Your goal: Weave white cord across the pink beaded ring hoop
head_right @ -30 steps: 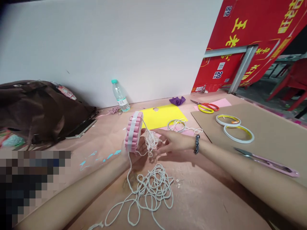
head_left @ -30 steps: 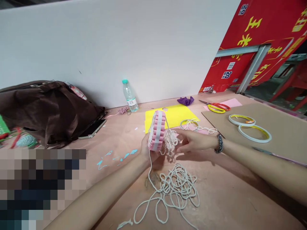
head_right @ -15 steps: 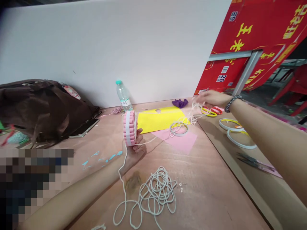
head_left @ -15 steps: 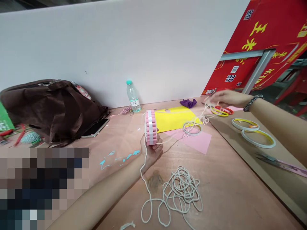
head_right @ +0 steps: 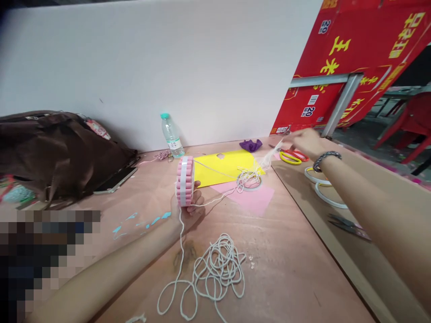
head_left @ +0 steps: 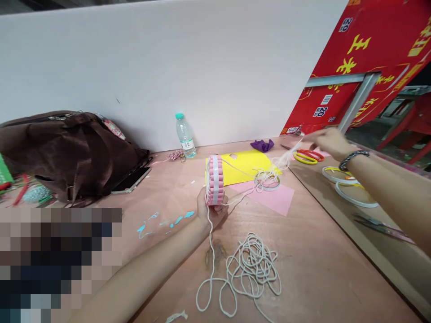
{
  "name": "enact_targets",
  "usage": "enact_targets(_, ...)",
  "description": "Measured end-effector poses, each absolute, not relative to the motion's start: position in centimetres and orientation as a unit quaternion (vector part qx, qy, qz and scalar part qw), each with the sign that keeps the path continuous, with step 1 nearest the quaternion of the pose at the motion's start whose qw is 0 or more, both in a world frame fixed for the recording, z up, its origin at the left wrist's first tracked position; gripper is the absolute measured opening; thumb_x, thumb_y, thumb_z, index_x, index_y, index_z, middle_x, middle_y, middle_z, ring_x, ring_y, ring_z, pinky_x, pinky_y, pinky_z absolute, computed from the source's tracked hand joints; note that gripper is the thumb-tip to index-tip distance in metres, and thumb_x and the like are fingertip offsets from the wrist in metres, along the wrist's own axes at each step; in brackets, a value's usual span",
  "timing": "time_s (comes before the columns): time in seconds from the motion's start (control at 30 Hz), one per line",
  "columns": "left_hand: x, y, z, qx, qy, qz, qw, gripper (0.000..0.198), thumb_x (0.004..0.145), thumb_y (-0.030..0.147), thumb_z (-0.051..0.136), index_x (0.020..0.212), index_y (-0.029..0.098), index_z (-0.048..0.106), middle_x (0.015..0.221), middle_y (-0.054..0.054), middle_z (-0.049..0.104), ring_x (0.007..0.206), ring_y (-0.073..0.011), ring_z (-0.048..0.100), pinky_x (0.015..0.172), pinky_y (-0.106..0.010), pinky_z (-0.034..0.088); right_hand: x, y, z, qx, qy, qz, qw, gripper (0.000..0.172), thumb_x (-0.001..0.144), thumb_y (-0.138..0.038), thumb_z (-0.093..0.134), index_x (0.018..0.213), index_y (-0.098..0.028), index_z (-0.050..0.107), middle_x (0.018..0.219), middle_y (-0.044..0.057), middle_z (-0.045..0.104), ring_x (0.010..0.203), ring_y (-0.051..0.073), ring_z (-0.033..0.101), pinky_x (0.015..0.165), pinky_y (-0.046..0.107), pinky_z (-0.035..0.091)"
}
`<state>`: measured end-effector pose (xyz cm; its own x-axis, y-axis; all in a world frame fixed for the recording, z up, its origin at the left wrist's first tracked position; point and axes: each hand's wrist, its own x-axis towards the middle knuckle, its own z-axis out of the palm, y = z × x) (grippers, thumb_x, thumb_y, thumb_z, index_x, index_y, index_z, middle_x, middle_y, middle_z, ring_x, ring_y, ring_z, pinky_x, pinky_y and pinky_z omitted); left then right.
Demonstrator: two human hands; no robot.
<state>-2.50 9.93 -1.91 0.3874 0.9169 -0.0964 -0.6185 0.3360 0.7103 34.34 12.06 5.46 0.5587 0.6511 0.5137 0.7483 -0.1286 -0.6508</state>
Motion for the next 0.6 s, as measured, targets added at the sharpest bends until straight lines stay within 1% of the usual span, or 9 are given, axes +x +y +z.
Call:
enact_targets(0.1,-2.0,10.0,-2.3,0.316,0.277,0.511,0.750,0.021,0.070,0.030,0.056,0.060,0.017,0.043,0.039,0.007,0.038,0.030,-0.0042,0.031,0.030,-0.014,0.023,34.1,11.2,4.6,-0.769,-0.463,-0.072,0.435,0.027,0.090,-0.027,0.050,0.100,-0.006,0.064,0.102,0.017,0.061,0.091,0.022,0.059,0.071,0.034,0.045)
enact_targets(0.2,-1.3,9.8,-2.7,0.334,0.296,0.538,0.715,0.020,0.069,0.030,0.063,0.073,0.017,0.049,0.047,0.006,0.051,0.034,-0.0066,0.044,0.034,-0.015,0.032,31.2,9.9,3.3,-0.744,-0.517,-0.087,0.414,0.033,0.080,-0.023,0.059,0.105,-0.002,0.062,0.105,0.027,0.059,0.087,0.026,0.058,0.069,0.038,0.039)
enact_targets(0.23,-1.1,9.6,-2.7,0.352,0.302,0.541,0.702,0.022,0.070,0.031,0.064,0.078,0.017,0.049,0.050,0.005,0.055,0.038,-0.0085,0.050,0.037,-0.016,0.037,29.7,9.2,3.0,-0.727,-0.541,-0.087,0.412,0.037,0.079,-0.025,0.060,0.110,-0.005,0.060,0.106,0.025,0.059,0.081,0.024,0.058,0.068,0.037,0.039)
enact_targets(0.3,-0.8,9.0,-2.7,0.409,0.315,0.529,0.673,0.029,0.073,0.034,0.066,0.087,0.018,0.048,0.060,0.002,0.062,0.047,-0.0125,0.058,0.044,-0.020,0.044,26.0,7.6,2.5,-0.682,-0.607,-0.063,0.402,0.028,0.080,-0.029,0.059,0.105,-0.016,0.060,0.088,0.010,0.064,0.066,0.017,0.056,0.062,0.031,0.040)
enact_targets(0.37,-0.7,8.4,-2.5,0.472,0.329,0.499,0.648,0.034,0.075,0.038,0.065,0.096,0.020,0.045,0.071,0.000,0.066,0.055,-0.0145,0.062,0.047,-0.022,0.047,22.4,5.8,2.4,-0.617,-0.664,-0.021,0.423,0.018,0.083,-0.030,0.055,0.097,-0.019,0.059,0.069,0.002,0.060,0.056,0.015,0.053,0.054,0.027,0.039)
enact_targets(0.4,-0.7,8.2,-2.4,0.496,0.333,0.483,0.640,0.036,0.076,0.039,0.064,0.099,0.021,0.044,0.075,0.000,0.066,0.056,-0.0144,0.062,0.049,-0.023,0.048,20.9,5.0,2.4,-0.597,-0.675,0.003,0.433,0.013,0.084,-0.031,0.054,0.088,-0.020,0.058,0.063,0.000,0.057,0.053,0.014,0.051,0.052,0.026,0.038)
enact_targets(0.47,-0.7,7.8,-2.2,0.525,0.338,0.458,0.633,0.037,0.076,0.039,0.065,0.100,0.021,0.044,0.078,-0.001,0.066,0.058,-0.0135,0.062,0.052,-0.024,0.049,18.7,3.8,2.3,-0.562,-0.686,0.071,0.457,0.018,0.086,-0.036,0.053,0.076,-0.021,0.053,0.059,-0.002,0.055,0.050,0.012,0.049,0.048,0.024,0.037)
enact_targets(0.53,-0.7,7.7,-2.2,0.543,0.339,0.450,0.623,0.036,0.075,0.038,0.066,0.097,0.020,0.045,0.080,-0.003,0.067,0.062,-0.0141,0.063,0.059,-0.026,0.050,17.8,3.4,2.0,-0.545,-0.672,0.132,0.483,0.025,0.084,-0.042,0.055,0.071,-0.022,0.048,0.059,-0.002,0.054,0.051,0.012,0.048,0.047,0.023,0.036)
enact_targets(0.6,-0.7,7.7,-2.2,0.558,0.338,0.448,0.611,0.034,0.075,0.037,0.067,0.094,0.019,0.046,0.082,-0.004,0.067,0.070,-0.0159,0.064,0.064,-0.028,0.050,17.8,3.5,1.5,-0.548,-0.645,0.147,0.512,0.029,0.082,-0.045,0.058,0.071,-0.022,0.045,0.059,-0.003,0.052,0.050,0.011,0.046,0.046,0.023,0.035)
